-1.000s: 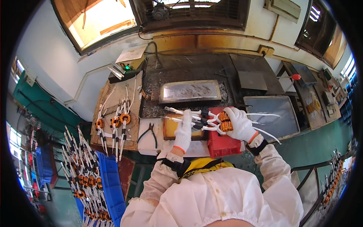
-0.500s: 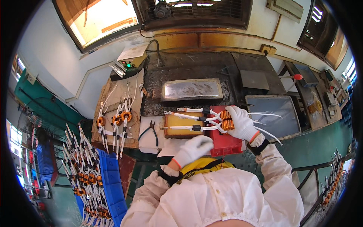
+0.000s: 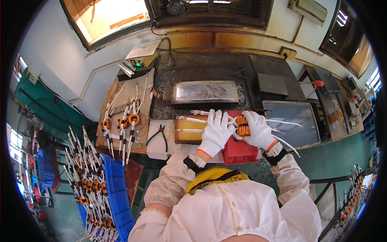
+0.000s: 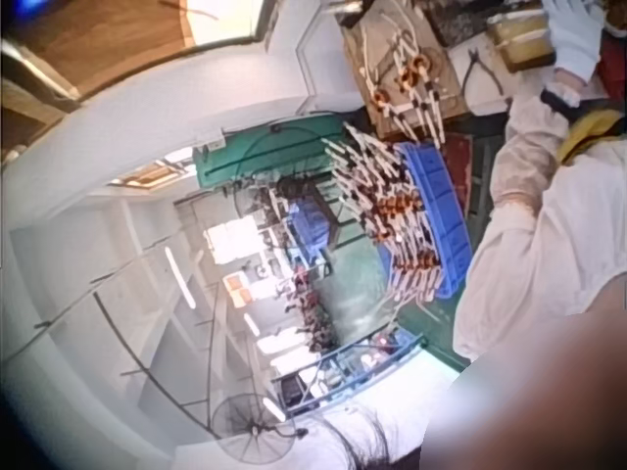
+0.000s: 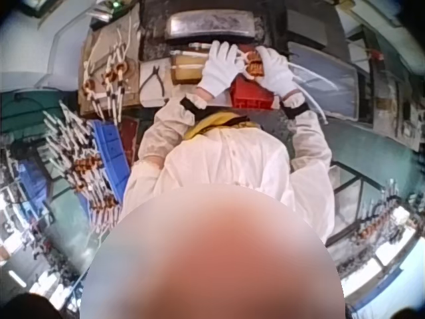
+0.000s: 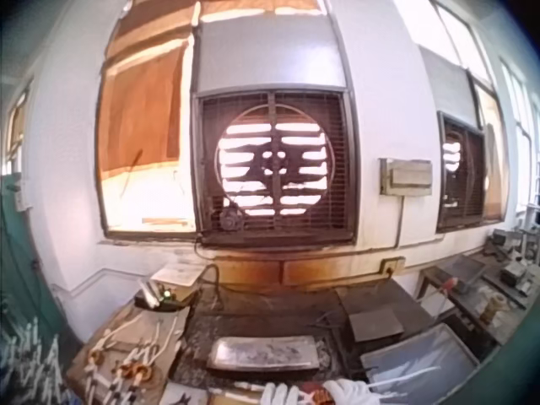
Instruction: Tinning the exposed ends of coiled copper components by dipping them into a molten solder bath.
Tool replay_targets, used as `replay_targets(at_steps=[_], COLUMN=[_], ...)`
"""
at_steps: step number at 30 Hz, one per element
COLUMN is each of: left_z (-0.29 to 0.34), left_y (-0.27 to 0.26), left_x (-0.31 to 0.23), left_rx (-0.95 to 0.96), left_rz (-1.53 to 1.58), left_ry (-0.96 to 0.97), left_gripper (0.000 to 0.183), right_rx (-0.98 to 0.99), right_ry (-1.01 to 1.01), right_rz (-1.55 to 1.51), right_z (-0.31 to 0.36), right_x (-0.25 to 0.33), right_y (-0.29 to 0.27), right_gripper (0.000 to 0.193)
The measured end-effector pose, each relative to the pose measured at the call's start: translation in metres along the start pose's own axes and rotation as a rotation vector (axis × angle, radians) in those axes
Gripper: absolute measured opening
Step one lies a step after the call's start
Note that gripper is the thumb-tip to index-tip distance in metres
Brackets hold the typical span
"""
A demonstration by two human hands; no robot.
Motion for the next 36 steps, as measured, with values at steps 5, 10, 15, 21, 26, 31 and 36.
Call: replay_targets(at_steps=[5,10,15,21,26,31,36], left_z=[-0.002,-0.008,-0.007,0.006,0.012,0.015,0.019], left_y=[-0.005,0.009,0.026,0.030,0.032,0.033,0.034], left_x=[0.000,-0.007,-0.005,0.003,0.004,0.006,0.007], left_rx=[0.075,0.246,0.215,0.102,0.094,0.100,0.103], left_rz=[-0.027,-0.192,-0.126,0.002,0.035,0.049,0.054], left_ry=[0.091,0.177,0.093,0.029,-0.006,-0.024,-0.027], left_gripper=[0.024,0.027,0.023,0.021,0.021,0.021,0.022], right_rx=[0.013,-0.023,0.033,0.046,0.059,0.086,0.059], right_ry=[0.003,-0.029,0.022,0.026,-0.013,-0.049,-0.103], right_rz=[0.028,0.023,0.008,0.095,0.173,0.226,0.243], right_z=[0.000,-0.001,-0.004,-0.010,-0.015,-0.019,-0.022], right_x=[0.002,0.001,0.004,0.020,0.027,0.029,0.034], right_y=[-0.003,0.000,-0.002,-0.011,-0.013,-0.010,-0.012], right_gripper=[0.083,0.082,0.082,0.076,0.074,0.074,0.072])
Point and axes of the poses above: each hand's wrist, its own z-axis away from the middle knuckle, its own y-axis out of the palm, x = y × z, the point moved 2 cm from there along -z, towards the middle knuckle, and after that the axes turned 6 degrees about y, right-handed, at the moved point
